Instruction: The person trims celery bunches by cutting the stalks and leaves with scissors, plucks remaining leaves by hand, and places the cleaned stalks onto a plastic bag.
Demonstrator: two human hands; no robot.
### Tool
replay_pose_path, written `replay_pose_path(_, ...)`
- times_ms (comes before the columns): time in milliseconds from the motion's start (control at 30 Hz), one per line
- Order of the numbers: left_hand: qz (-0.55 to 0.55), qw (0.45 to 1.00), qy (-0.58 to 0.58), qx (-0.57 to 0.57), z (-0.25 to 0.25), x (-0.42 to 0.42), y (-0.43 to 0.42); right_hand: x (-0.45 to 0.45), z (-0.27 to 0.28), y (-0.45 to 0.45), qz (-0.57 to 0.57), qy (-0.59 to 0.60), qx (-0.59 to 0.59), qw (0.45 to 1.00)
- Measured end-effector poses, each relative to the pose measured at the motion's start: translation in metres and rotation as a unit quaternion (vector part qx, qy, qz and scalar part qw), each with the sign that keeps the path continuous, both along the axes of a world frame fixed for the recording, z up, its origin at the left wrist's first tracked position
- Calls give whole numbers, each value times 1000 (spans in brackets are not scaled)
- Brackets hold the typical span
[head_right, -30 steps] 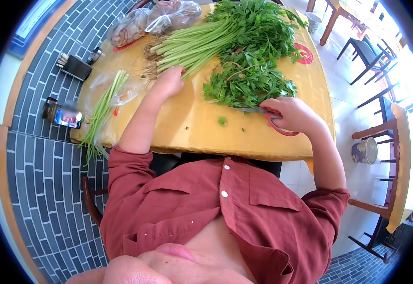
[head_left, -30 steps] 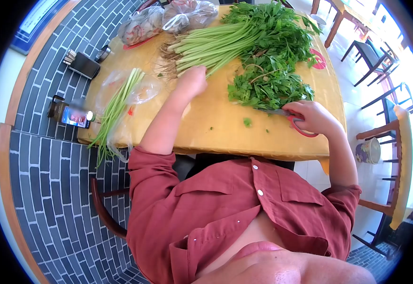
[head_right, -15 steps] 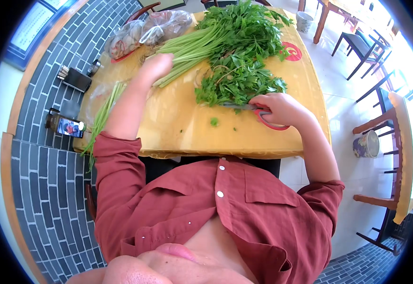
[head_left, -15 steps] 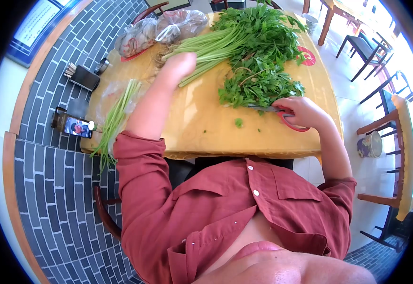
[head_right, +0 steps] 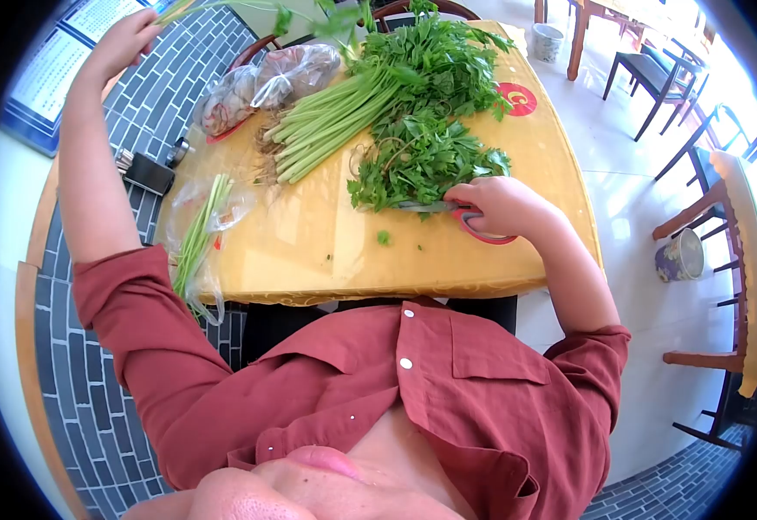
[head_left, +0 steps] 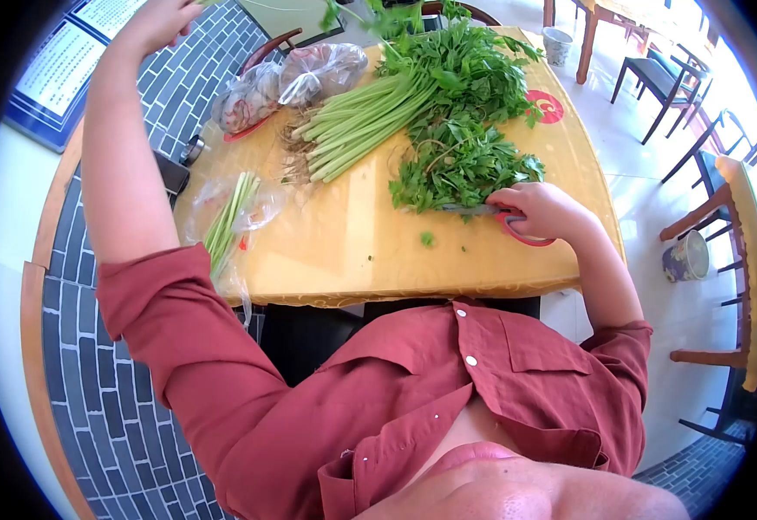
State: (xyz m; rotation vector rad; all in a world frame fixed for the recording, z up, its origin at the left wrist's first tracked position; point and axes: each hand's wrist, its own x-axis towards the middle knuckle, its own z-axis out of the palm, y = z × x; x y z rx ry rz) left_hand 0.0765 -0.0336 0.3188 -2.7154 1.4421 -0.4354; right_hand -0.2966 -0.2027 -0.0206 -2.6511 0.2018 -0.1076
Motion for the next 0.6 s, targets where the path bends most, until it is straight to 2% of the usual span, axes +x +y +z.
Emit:
replay_pose_path(33, -20, 998, 40, -43, 0, 23, 7, 0, 1, 0, -6, 4, -19, 1000)
replay_pose_path(100, -20, 969, 157, -187, -20, 10, 20, 1, 2, 2, -12, 8, -56, 998)
replay_pose_path(167, -51, 924, 299, -234, -42, 24, 21, 1, 5, 3, -12, 11, -93, 996)
replay_pose_path(200, -107, 869, 401, -270, -60, 23, 23, 1, 7, 5, -8, 16, -91, 996)
replay_pose_path(267, -133, 727, 571, -358, -100, -12, 19, 1, 14, 8, -5, 26, -86, 996)
replay_pose_path(333, -144, 612, 668, -398, -139, -30, 12, 1, 17, 7, 0, 24, -74, 997)
replay_pose_path(400, -181, 489, 780, -347, -177, -24, 4, -2, 16, 7, 1, 19, -64, 998)
replay_pose_path(433, -164, 483, 777, -369, -190, -40, 0, -3, 13, 5, 1, 14, -61, 998)
replay_pose_path(500, -198, 390, 827, -354, -224, -49, -13, -5, 13, 2, 1, 5, -36, 999)
replay_pose_path(567, -202, 368, 838, -349, -244, -67, -20, -8, 15, 1, 0, 0, 6, 1000)
replay_pose_path(600, -206, 356, 842, -348, -252, -73, -23, -9, 13, -1, 16, -53, 27, 998)
